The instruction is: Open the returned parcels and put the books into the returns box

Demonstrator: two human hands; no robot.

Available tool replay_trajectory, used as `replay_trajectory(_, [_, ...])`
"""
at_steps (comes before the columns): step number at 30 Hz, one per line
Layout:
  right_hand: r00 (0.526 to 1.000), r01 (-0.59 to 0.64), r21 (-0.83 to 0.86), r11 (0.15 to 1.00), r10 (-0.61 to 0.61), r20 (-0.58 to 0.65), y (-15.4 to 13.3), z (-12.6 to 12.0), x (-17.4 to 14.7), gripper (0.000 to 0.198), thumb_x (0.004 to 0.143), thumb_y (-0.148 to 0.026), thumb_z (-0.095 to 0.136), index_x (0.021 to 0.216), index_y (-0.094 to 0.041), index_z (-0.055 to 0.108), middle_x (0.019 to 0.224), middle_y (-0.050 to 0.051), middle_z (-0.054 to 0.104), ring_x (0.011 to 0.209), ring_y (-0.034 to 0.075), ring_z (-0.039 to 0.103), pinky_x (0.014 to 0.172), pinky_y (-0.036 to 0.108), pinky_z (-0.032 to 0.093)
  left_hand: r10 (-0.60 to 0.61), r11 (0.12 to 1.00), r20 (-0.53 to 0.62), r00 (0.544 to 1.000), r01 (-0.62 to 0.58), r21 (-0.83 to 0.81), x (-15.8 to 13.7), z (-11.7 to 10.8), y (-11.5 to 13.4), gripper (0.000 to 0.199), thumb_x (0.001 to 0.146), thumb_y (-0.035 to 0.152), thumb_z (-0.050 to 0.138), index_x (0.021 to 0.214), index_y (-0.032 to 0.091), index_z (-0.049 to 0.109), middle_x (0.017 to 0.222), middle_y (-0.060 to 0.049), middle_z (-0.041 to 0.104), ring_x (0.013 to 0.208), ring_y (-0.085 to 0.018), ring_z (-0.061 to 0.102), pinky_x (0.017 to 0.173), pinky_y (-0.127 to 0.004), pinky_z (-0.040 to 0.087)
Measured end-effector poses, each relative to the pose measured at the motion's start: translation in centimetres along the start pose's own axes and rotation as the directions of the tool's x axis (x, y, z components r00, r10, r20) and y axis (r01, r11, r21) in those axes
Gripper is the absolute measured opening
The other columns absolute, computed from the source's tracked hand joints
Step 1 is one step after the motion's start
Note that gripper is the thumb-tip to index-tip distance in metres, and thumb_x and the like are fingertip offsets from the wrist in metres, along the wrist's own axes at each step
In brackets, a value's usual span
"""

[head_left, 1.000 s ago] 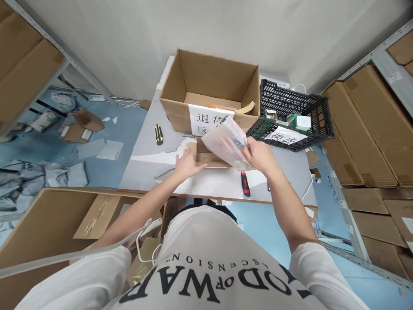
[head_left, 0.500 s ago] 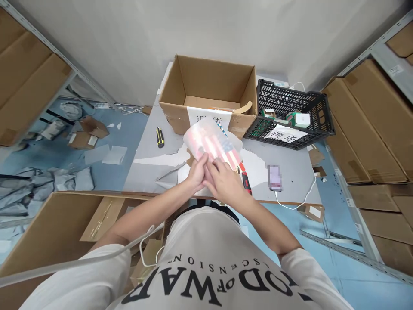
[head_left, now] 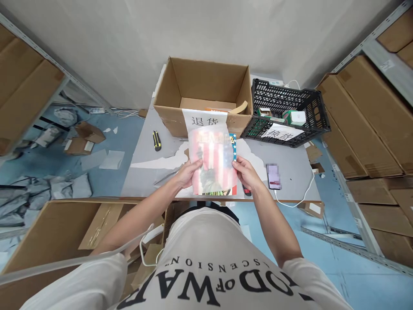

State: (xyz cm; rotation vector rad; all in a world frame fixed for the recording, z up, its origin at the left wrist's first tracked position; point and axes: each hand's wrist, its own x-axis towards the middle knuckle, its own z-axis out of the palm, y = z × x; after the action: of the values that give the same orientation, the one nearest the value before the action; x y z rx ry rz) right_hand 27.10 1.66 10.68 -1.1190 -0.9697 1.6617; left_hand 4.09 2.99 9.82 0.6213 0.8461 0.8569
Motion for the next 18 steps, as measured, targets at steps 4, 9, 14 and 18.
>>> replay_trajectory(4, [1.0, -0.014, 0.056, 0.998, 0.014, 0.0, 0.3, 0.5, -0.3, 0.047, 0.069, -0.051, 0.075, 0.106, -0.025, 0.063, 0.097, 0.001, 0.073, 0.09, 0.019, 0.068, 0.081, 0.032, 0.053, 0.048, 0.997, -0.026, 0.999, -0.046, 0.068, 0.1, -0.4, 0.3, 0.04, 0.066, 0.043, 0.081, 0.09, 0.013, 0.068, 0.083, -0.008, 0.071, 0.084, -0.025, 0.068, 0.082, -0.04, 0.055])
replay_trajectory(9, [0.992, 0.02, -0.016, 1.0, -0.022, -0.128, 0.2, 0.8, -0.2, 0.046, 0.07, -0.057, 0.071, 0.102, -0.025, 0.062, 0.096, 0.002, 0.073, 0.081, 0.02, 0.069, 0.063, 0.03, 0.056, 0.096, 0.992, -0.048, 0.994, -0.091, 0.089, -0.3, -0.8, 1.7, 0.054, 0.067, 0.048, 0.079, 0.109, 0.015, 0.065, 0.096, -0.011, 0.072, 0.091, -0.026, 0.068, 0.083, -0.039, 0.055])
replay_trajectory(14, [0.99, 0.018, -0.069, 0.997, -0.028, -0.141, 0.1, -0.7, -0.3, 0.048, 0.07, -0.06, 0.069, 0.103, -0.027, 0.06, 0.099, 0.002, 0.073, 0.085, 0.022, 0.07, 0.065, 0.033, 0.057, 0.226, 0.958, -0.27, 0.936, -0.163, 0.234, 0.2, -7.2, 3.4, 0.062, 0.061, 0.048, 0.082, 0.109, 0.013, 0.064, 0.096, -0.011, 0.072, 0.09, -0.026, 0.068, 0.086, -0.039, 0.054])
replay_trajectory(18, [0.977, 0.042, -0.032, 0.999, -0.048, -0.21, 0.4, -2.1, -0.4, 0.048, 0.068, -0.059, 0.072, 0.102, -0.026, 0.06, 0.107, 0.003, 0.072, 0.096, 0.024, 0.069, 0.08, 0.038, 0.057, 0.204, 0.894, -0.563, 0.801, 0.082, 0.44, 0.2, -16.4, 2.9, 0.037, 0.068, 0.034, 0.076, 0.093, 0.01, 0.065, 0.077, -0.01, 0.07, 0.077, -0.023, 0.066, 0.075, -0.038, 0.055])
